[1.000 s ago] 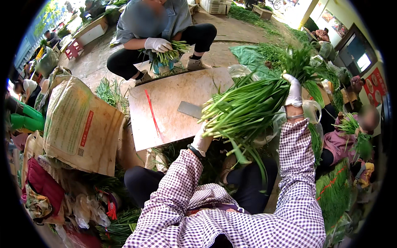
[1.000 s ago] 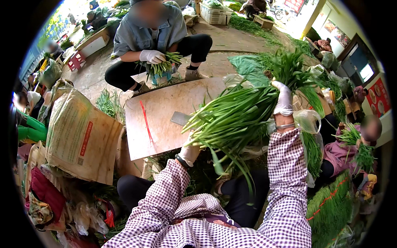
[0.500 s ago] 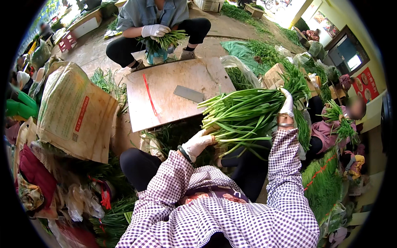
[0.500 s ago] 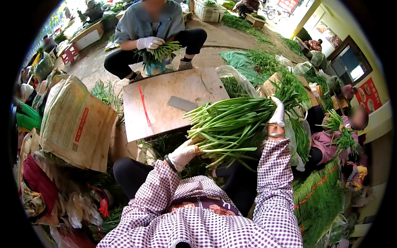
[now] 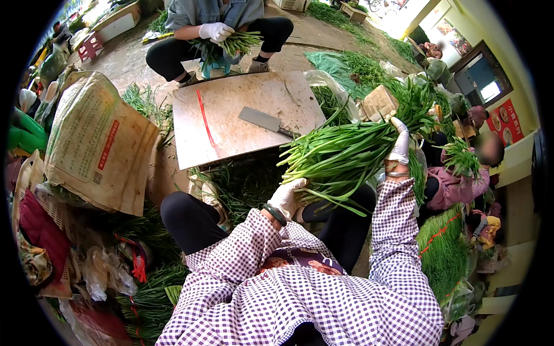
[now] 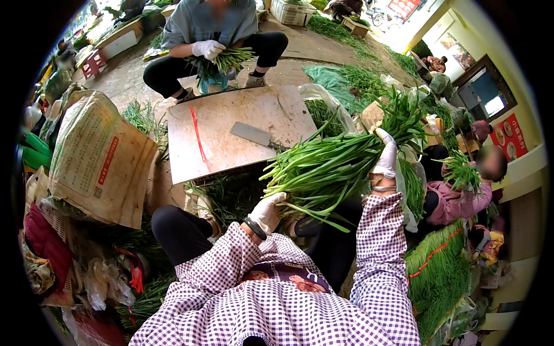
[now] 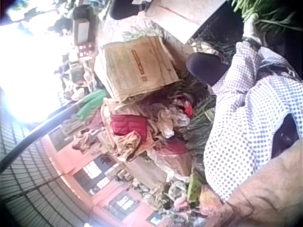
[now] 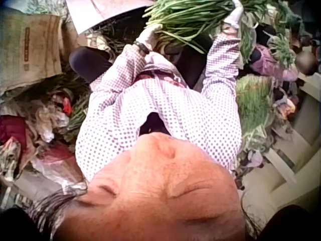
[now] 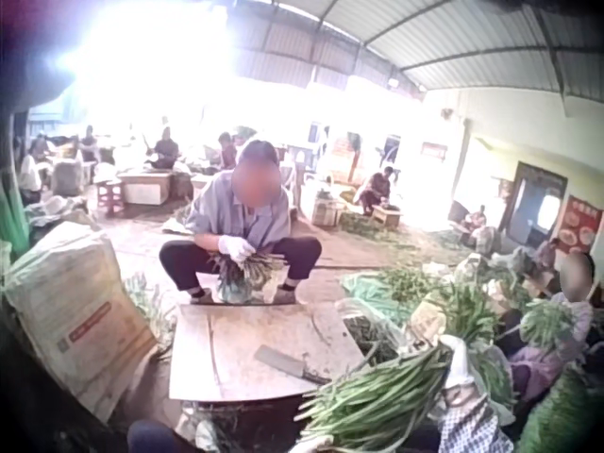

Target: The person sits on the ground and bundles green onions by hand. They gather loose stalks, align them, and secure them with red rubber bands. The person also uses a knife to trim the ends of the vegetables on a wooden board.

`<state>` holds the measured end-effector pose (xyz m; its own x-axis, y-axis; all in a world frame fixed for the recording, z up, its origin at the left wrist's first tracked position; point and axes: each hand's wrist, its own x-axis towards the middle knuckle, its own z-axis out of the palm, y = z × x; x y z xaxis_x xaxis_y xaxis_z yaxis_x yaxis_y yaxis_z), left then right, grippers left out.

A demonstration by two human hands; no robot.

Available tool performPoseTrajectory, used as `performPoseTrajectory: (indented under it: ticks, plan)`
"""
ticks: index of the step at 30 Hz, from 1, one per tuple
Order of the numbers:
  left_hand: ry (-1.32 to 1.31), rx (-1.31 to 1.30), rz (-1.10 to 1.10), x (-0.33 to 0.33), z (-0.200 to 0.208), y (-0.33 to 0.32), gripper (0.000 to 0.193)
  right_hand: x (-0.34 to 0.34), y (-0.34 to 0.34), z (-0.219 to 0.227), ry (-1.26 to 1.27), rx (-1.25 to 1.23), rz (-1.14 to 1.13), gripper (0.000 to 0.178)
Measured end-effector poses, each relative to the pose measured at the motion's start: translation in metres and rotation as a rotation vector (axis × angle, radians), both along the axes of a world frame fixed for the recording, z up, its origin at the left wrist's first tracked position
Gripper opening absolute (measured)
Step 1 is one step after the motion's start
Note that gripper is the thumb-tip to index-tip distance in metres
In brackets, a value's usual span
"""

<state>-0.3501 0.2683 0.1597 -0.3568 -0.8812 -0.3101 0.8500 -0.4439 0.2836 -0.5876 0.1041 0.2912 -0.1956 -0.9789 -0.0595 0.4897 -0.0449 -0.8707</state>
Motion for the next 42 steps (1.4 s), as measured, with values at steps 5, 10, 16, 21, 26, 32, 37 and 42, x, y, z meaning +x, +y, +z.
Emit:
performPoseTrajectory:
  ticks: [5,10,16,21,26,32,37,42]
  plan:
    - [-0.220,0.086,0.008,-0.008,-0.025,0.000,0.017,0.005,0.007,0.012,0.042,-0.017,0.016,0.013]
    - [-0.733,-0.246,0.104,0.016,-0.073,0.003,0.024,-0.007,-0.002,0.012,0.022,-0.049,-0.026,0.013]
    - [-0.415,0.176,-0.020,0.029,-0.099,0.003,0.031,-0.055,-0.020,0.006,-0.130,-0.016,0.012,0.012]
    - [0.190,-0.329,-0.107,0.005,-0.022,0.007,0.072,-0.071,-0.026,-0.032,-0.109,0.095,0.023,0.016]
    - [0.044,-0.259,-0.244,0.017,-0.025,0.009,0.069,-0.048,-0.016,-0.032,-0.051,0.244,-0.079,0.014]
    - [0.138,-0.425,-0.319,0.023,-0.011,0.001,0.069,-0.057,-0.008,-0.032,-0.112,0.207,0.000,0.014]
    - [-0.003,-0.355,-0.219,0.014,-0.013,0.002,0.057,-0.042,-0.010,-0.033,-0.127,0.137,0.006,0.013]
    - [0.029,-0.186,-0.134,0.010,-0.050,0.008,0.033,-0.033,-0.007,-0.021,-0.083,0.149,-0.014,0.010]
